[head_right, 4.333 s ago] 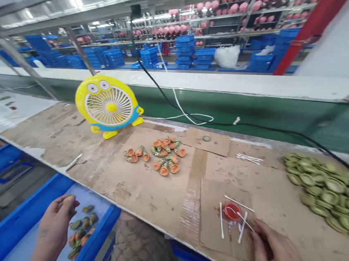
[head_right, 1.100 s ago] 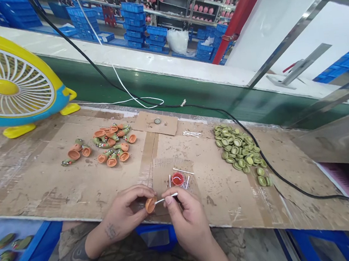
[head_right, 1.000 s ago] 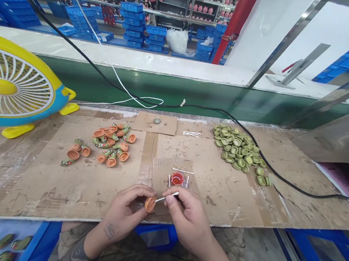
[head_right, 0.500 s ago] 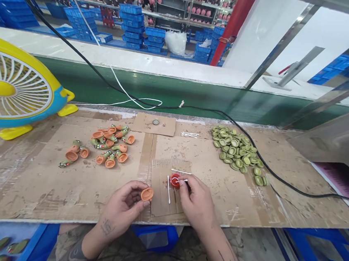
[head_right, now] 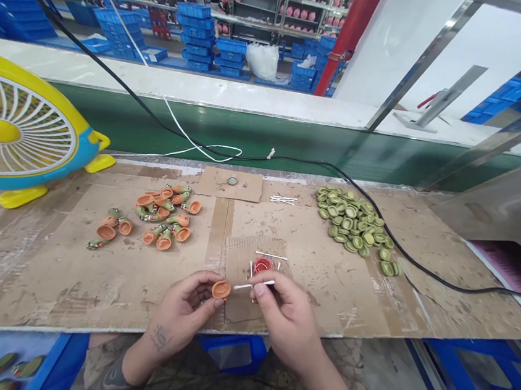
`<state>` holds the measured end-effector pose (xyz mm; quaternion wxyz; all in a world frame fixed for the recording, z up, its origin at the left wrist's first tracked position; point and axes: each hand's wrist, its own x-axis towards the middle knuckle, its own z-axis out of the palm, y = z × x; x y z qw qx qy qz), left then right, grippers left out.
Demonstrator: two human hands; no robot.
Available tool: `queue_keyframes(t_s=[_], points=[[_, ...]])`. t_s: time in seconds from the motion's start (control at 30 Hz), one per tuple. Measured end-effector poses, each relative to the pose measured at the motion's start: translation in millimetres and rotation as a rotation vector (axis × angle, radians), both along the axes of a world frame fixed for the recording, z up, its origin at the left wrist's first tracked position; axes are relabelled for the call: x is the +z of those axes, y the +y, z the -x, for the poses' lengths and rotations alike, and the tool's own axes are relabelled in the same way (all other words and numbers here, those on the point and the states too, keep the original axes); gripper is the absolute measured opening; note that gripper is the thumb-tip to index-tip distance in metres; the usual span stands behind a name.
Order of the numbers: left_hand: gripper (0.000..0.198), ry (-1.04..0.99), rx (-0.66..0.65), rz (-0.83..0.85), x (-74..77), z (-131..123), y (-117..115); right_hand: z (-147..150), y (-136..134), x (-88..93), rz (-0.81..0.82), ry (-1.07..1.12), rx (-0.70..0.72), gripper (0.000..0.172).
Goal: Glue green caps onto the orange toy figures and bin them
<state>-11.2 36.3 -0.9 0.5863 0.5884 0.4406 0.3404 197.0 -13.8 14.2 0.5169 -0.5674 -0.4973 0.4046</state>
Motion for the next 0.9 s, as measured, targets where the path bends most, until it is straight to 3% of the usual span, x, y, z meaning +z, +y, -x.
queue_keyframes(t_s=[0.13, 0.47, 0.57, 0.67, 0.77, 0.9], points=[[0.025, 0.007, -0.008, -0.015, -1.0, 1, 0, 10, 0, 0.8, 0.001, -0.005, 0.075, 0.021], [0.028, 0.123, -0.038, -0.166, -4.2, 8, 1, 5, 0, 5.5, -0.161, -0.204, 0.089, 0.016], [0.03, 0.095, 0.045, -0.183, -4.9, 7, 1, -9, 1, -3.0, -0.135, -0.187, -0.026, 0.016], [0.036, 0.035, 0.103, -0.098, -7.1, 6, 2, -24, 7, -13.0, -0.064, -0.268, -0.161, 0.021], [0.039, 0.0, 0.128, -0.04, -8.2, 4, 3, -32, 14, -18.5, -0.007, -0.361, -0.145, 0.026], [0.042, -0.007, 0.132, -0.092, -6.0, 3, 5, -31, 19, -20.3, -0.001, -0.423, -0.087, 0.028]])
